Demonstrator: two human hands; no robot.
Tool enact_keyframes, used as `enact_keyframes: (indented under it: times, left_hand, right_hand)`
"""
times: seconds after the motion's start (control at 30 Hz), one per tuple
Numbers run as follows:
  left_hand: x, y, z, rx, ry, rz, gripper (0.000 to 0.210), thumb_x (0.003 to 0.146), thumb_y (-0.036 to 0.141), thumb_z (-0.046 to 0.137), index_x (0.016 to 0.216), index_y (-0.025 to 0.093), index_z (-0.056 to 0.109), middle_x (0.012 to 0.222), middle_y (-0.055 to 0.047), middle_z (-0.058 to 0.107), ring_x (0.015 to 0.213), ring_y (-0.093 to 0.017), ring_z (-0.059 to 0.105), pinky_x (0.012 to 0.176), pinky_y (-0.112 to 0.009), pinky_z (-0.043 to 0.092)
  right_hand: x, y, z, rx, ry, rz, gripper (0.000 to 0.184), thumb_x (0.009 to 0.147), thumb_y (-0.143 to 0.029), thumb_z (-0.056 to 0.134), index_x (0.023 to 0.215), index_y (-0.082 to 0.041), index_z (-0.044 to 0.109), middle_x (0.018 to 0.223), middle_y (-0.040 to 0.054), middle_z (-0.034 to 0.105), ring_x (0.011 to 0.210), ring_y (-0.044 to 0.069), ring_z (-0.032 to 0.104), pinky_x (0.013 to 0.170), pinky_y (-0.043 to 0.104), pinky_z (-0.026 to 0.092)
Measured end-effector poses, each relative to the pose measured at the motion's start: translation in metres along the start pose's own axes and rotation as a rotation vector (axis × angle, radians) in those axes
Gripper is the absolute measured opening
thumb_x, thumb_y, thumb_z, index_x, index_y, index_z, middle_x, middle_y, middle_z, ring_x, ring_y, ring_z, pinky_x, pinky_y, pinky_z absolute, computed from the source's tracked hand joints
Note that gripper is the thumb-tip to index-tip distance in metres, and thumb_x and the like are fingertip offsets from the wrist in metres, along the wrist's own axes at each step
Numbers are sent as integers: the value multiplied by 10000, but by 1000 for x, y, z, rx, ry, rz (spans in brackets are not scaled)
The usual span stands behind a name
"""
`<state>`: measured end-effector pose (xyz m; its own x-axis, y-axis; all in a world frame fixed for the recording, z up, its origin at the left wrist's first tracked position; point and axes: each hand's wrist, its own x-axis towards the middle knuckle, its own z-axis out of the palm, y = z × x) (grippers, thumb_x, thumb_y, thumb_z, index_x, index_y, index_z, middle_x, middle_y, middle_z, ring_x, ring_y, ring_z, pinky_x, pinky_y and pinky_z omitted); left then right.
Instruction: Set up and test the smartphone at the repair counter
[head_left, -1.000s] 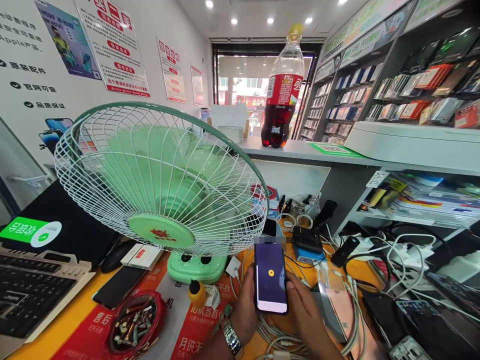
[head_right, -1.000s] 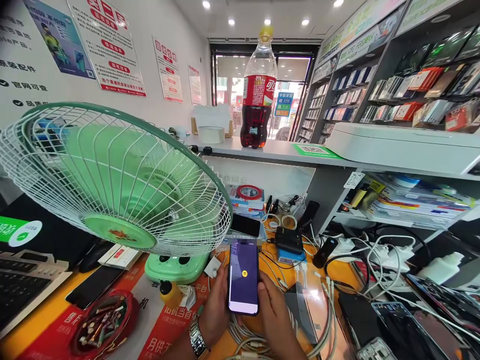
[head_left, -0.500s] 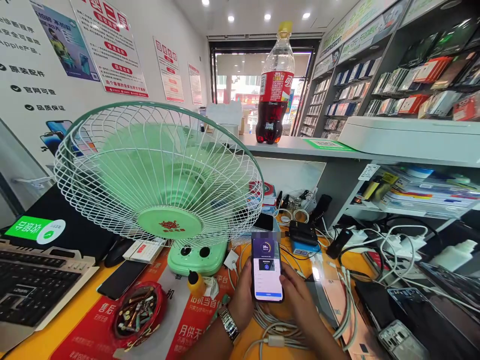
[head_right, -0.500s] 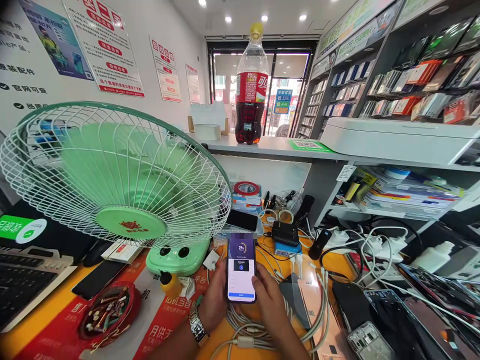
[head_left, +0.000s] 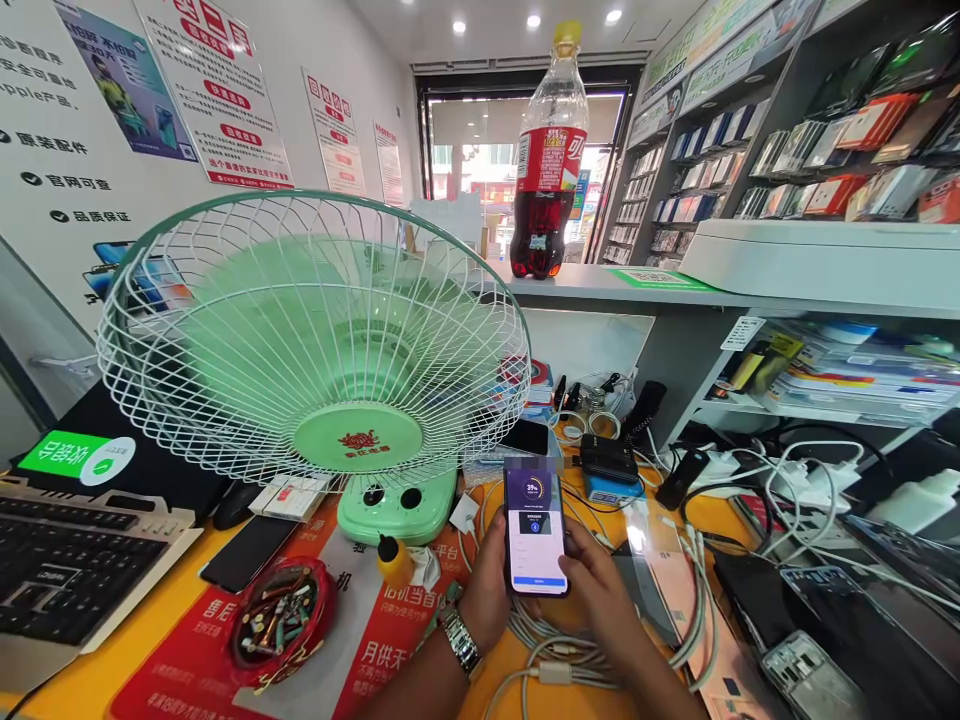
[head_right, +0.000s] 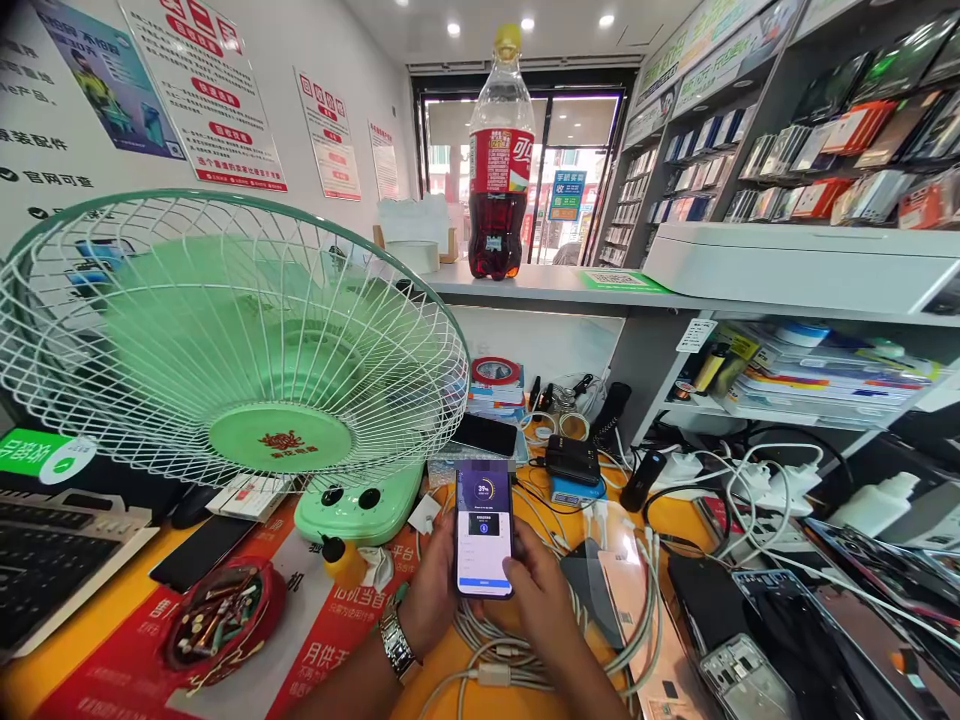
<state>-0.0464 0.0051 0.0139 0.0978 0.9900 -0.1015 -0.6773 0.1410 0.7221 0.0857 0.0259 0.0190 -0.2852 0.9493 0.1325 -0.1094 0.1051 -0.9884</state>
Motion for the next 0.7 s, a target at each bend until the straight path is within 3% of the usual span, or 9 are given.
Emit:
enact_keyframes:
  times: [0.23, 0.47, 0.7]
  left_hand:
    - [0, -1, -1, -3, -3, -2, 596, 885, 595, 420, 1285, 164, 518, 909, -91, 708, 649, -190, 661, 395, -196, 420]
    - [3, -4, -1, -43, 31, -50, 644, 857, 636, 427, 1199, 117, 593, 825, -110, 717, 717, -230, 676, 556, -285, 510]
    - [7, -4, 2, -173, 29, 31, 602, 797, 621, 554, 1164, 149, 626, 971, -100, 715, 855, -245, 664, 721, -326, 510]
  right_hand:
    - [-2, 5, 0, -50, -11, 7, 455, 767, -218, 530, 1218, -179, 566, 1125, 109, 674, 1006, 277, 633, 865, 417, 505]
    - [0, 14, -8, -136, -39, -42, 469, 756, -243, 558, 1221, -184, 558, 1164, 128, 664, 1036, 294, 628, 907, 447, 483]
    - [3, 25, -14, -152, -17, -14, 475, 735, -288, 577, 1200, -190, 580, 1154, 127, 675, 1058, 307, 630, 901, 452, 501]
